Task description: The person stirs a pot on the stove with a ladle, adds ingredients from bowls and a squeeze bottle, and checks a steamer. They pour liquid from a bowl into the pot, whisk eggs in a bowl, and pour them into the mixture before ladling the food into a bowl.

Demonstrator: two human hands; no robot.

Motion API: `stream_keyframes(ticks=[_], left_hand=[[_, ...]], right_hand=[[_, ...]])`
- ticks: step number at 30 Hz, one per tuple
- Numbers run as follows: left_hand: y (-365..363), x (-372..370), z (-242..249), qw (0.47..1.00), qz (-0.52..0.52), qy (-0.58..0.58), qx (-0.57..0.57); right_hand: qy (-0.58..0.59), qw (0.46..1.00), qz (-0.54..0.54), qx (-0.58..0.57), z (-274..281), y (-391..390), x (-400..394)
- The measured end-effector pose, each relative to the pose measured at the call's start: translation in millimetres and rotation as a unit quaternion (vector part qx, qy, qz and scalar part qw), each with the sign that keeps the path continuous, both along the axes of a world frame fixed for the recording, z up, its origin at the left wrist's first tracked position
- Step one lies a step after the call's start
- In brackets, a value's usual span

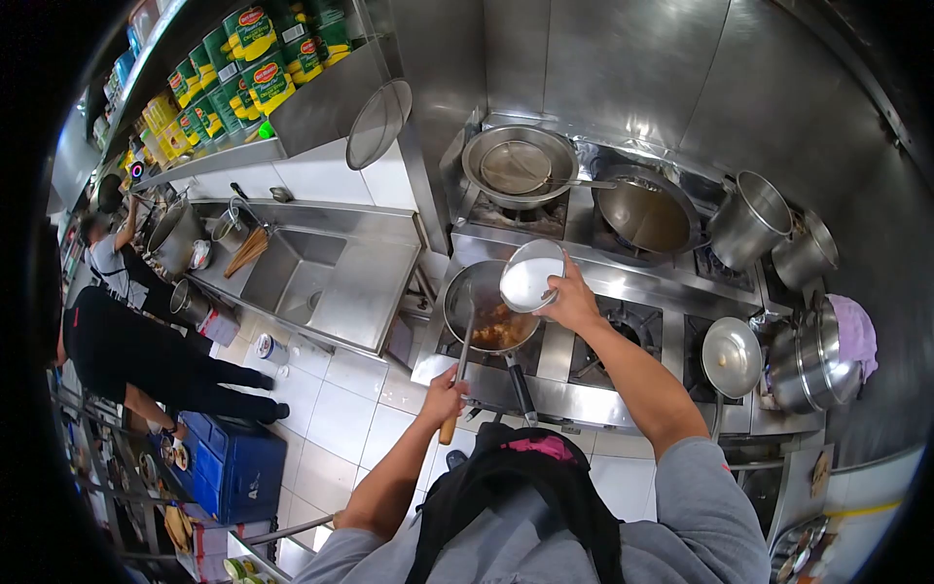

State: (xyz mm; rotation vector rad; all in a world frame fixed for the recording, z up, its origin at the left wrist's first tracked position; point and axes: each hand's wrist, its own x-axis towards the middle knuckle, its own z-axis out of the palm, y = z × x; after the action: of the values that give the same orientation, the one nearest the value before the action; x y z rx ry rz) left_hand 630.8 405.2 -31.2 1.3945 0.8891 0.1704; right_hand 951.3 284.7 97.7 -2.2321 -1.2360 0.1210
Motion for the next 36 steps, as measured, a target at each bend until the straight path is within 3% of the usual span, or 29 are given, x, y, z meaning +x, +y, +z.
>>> stream_keyframes(ticks=[2,9,15,21,25,29,36], left_hand=[[-5.4,13.4,-5.1,0.992,-0.009,-0.050,-0.115],[-24.1,5.1,4.9,0.979,-0.001,-0.064,-0.196],[-28.4,-48.8,58.9,0.987,-0.029,-0.005,-0.156],[-15.0,-77.9,79.4,0.996,-0.050,0.078,0.016],[-7.4,-65.1,62.7,0.990,-0.042,0.081,0.106],[-7.0,-32.6,27.4,0.992,-0.014,0.044,0.117],[-19.7,21.5,11.7,0.993,0.028,-0.060,-0.101]], right_hand=[[-0.024,1.000,-0.001,0.002,-1.7,0.4,0.5],[-0.023,1.000,0.002,-0.002,-6.5,-0.5,1.7],[-0.013,1.000,0.003,-0.014,-1.3,-2.2,-1.3],[-0.012,1.000,0.012,-0.013,-1.4,-3.2,-1.5],[-0.019,1.000,0.018,-0.010,-4.5,-2.8,1.0],[-0.036,0.999,0.012,-0.012,-1.6,-2.3,-1.9],[-0.018,1.000,0.003,-0.012,0.4,-1.3,-3.1]])
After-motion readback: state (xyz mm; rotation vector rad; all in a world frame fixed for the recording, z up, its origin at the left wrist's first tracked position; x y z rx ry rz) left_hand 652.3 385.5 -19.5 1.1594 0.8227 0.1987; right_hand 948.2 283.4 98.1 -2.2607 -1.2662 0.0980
